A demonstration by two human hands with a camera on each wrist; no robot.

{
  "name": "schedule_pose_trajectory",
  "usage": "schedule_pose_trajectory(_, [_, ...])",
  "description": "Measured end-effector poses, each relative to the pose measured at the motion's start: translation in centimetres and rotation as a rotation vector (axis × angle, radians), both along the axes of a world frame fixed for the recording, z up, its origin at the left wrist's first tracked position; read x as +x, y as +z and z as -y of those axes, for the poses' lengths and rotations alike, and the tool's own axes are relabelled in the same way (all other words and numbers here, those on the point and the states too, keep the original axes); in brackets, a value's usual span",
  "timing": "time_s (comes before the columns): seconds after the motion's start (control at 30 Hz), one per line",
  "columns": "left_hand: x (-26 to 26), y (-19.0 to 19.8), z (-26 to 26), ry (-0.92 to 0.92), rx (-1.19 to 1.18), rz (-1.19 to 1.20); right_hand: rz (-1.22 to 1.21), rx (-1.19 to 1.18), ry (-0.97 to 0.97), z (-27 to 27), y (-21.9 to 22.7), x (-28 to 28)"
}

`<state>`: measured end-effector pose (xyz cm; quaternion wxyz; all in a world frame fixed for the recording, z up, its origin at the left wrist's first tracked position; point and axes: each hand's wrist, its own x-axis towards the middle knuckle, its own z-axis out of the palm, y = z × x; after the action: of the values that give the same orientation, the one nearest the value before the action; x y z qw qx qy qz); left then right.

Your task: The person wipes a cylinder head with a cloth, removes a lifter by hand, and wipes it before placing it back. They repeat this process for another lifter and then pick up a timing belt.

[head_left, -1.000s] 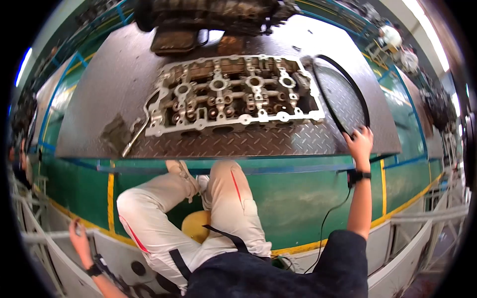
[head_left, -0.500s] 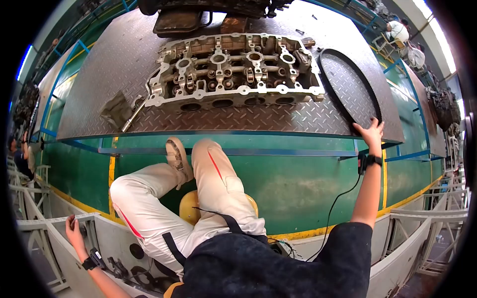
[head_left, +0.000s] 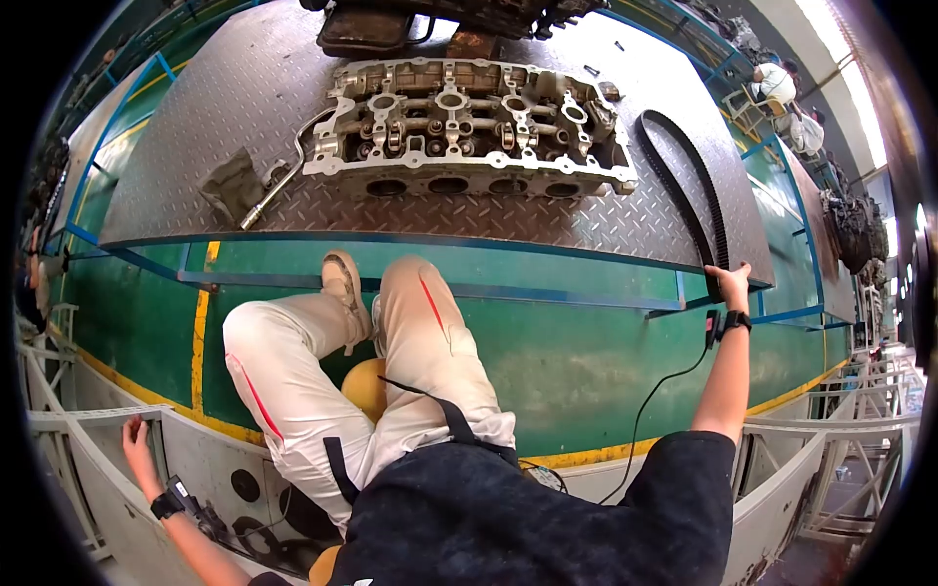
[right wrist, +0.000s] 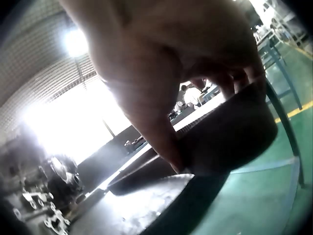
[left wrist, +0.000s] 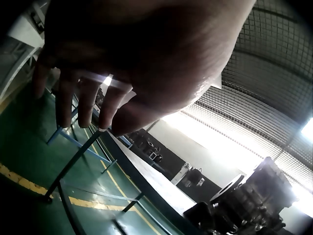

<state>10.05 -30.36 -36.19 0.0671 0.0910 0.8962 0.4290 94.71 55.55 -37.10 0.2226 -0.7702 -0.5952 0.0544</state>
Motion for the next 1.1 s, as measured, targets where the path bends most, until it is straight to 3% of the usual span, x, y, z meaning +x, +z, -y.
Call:
schedule_pose_trajectory(0.07, [1.4,0.4,-1.4,-0.025,-0.005,-0.031,-0.237,-0.206,0.017,0.2,2.2,-0.8])
schedule_pose_trajectory(0.1, [2.4,0.6,-2.5,-0.033,-0.003,-0.045,-0.331,-0.425,0.083,0.1,4.0,-1.1])
schedule_pose_trajectory(0.2, [3.2,0.2,-2.8,-0.046,-0.064,-0.121,-0.523,-0.421,0.075,0.7,4.9,-2.2])
schedule_pose_trajectory(0.27, [3.8,0.3,-2.6,-0.055,-0.112,-0.129,-0.541,-0.540,0.156,1.0,4.5,-2.2])
schedule_pose_trajectory(0.33, [3.9,0.2,-1.5,-0.058,-0.144,-0.133,-0.709,-0.595,0.154,4.0,5.0,-5.1])
schedule_pose_trajectory(0.4, [3.2,-0.4,0.0,-0.037,-0.120,-0.136,-0.699,-0.532,0.291,5.8,4.8,-6.2])
schedule_pose_trajectory(0.53, [3.7,-0.3,1.5,-0.003,-0.050,-0.116,-0.905,-0.479,0.433,13.0,5.4,-8.4])
schedule_pose_trajectory(0.6, [2.7,-0.5,2.3,-0.014,-0.132,-0.151,-0.934,-0.645,0.468,17.5,5.9,-9.2])
schedule_pose_trajectory(0.67, [2.0,-1.4,2.9,0.009,-0.175,-0.156,-0.862,-0.785,0.515,21.5,5.0,-8.4])
schedule_pose_trajectory(0.87, [-3.3,-8.1,4.9,0.075,-0.106,0.036,-0.637,-1.126,0.317,30.9,2.2,-7.5])
schedule_pose_trajectory(0.93, [-3.8,-9.5,3.6,-0.035,-0.124,0.141,-0.635,-1.329,0.300,32.5,2.0,-8.4])
schedule_pose_trajectory(0.97, [-5.8,-10.4,3.5,-0.142,-0.311,0.074,-0.568,-1.396,0.293,33.3,1.8,-9.2])
schedule_pose_trajectory(1.0, [-6.8,-11.4,3.3,0.013,-0.349,0.138,-0.562,-1.446,0.366,33.4,0.6,-8.9])
schedule_pose_trajectory(1.03, [-7.3,-12.4,3.0,-0.150,-0.436,-0.045,-0.369,-1.488,0.431,33.4,1.6,-11.6])
schedule_pose_trajectory(1.1, [-5.9,-10.1,-2.1,-0.146,-0.484,-0.068,-0.296,-1.564,0.408,32.7,-0.1,-12.1])
